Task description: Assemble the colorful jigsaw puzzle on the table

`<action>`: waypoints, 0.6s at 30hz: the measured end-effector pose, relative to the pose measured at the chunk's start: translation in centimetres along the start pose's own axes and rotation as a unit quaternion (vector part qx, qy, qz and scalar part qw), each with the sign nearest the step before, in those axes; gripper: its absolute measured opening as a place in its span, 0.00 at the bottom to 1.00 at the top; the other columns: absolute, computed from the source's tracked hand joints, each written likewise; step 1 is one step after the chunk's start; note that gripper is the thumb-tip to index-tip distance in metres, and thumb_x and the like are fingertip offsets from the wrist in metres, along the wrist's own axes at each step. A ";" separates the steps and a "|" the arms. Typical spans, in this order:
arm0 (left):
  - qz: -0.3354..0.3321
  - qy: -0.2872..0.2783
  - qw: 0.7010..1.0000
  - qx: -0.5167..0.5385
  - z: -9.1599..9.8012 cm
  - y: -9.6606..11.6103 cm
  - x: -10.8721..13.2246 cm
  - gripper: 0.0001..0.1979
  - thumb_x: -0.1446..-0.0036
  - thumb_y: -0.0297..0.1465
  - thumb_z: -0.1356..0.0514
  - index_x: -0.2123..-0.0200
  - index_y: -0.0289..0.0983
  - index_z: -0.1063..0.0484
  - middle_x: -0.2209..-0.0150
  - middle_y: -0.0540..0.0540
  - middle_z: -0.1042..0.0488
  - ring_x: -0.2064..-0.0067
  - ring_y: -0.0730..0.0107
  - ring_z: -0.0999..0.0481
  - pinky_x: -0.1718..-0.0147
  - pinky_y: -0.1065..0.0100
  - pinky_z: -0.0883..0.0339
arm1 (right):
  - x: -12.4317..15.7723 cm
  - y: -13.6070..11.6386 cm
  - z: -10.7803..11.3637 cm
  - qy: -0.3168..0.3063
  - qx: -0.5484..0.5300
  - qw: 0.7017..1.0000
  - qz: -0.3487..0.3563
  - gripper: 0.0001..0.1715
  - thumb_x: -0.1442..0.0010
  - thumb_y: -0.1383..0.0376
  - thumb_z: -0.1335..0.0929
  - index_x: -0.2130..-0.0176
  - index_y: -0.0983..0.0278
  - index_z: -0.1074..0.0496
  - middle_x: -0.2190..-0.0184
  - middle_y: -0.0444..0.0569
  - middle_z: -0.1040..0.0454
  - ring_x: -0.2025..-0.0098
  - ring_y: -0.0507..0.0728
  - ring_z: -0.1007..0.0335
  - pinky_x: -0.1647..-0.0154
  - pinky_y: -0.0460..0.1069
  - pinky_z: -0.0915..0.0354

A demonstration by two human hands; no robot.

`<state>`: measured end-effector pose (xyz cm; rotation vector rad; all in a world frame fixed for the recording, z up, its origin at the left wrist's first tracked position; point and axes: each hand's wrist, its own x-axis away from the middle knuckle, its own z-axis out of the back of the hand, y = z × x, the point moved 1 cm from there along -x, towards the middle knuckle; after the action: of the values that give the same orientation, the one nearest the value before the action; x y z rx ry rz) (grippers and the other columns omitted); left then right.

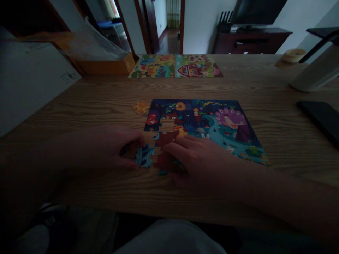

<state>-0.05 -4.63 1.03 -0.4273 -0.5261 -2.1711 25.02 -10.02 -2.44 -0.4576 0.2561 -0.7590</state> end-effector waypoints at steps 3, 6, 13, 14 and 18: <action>-0.005 0.007 1.000 0.006 0.0 0.1 0.0 0.18 0.45 0.46 0.33 0.55 0.45 0.24 0.59 0.49 0.21 0.60 0.61 0.24 0.64 0.66 0.35 | 0.0 0.1 0.3 -0.038 -0.046 0.998 0.013 0.21 0.44 0.71 0.28 0.50 0.59 0.25 0.51 0.51 0.22 0.54 0.58 0.23 0.53 0.51 0.28; -0.009 0.010 1.000 0.020 -0.2 -0.1 0.0 0.18 0.46 0.47 0.34 0.57 0.44 0.24 0.60 0.48 0.22 0.60 0.60 0.25 0.63 0.66 0.35 | -0.2 0.4 0.7 -0.063 -0.086 0.994 0.034 0.21 0.45 0.73 0.29 0.52 0.58 0.24 0.51 0.50 0.23 0.54 0.57 0.23 0.53 0.51 0.28; -0.013 0.015 0.999 0.032 -0.3 -0.2 0.0 0.18 0.45 0.46 0.34 0.56 0.43 0.25 0.60 0.48 0.22 0.60 0.59 0.24 0.63 0.66 0.36 | -0.7 0.9 0.9 -0.019 -0.057 0.995 0.081 0.20 0.43 0.73 0.29 0.51 0.58 0.24 0.48 0.51 0.24 0.48 0.60 0.26 0.46 0.55 0.30; -0.014 0.016 0.999 0.030 -0.3 -0.1 0.0 0.18 0.45 0.46 0.34 0.56 0.44 0.25 0.60 0.48 0.22 0.60 0.59 0.24 0.63 0.66 0.36 | -0.6 0.8 0.8 -0.009 -0.041 0.996 0.085 0.19 0.42 0.72 0.28 0.52 0.58 0.24 0.48 0.52 0.24 0.47 0.61 0.27 0.45 0.56 0.30; -0.018 0.012 0.999 0.030 -0.1 0.1 0.1 0.16 0.44 0.45 0.34 0.57 0.43 0.25 0.61 0.48 0.22 0.61 0.60 0.24 0.63 0.66 0.37 | -0.2 0.1 0.1 0.008 0.013 0.996 0.088 0.15 0.41 0.63 0.26 0.52 0.61 0.23 0.49 0.56 0.24 0.47 0.65 0.27 0.45 0.61 0.30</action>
<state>-0.05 -4.85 1.04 -0.3613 -0.5882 -2.1867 24.98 -9.74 -2.39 -0.3990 0.2984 -0.5928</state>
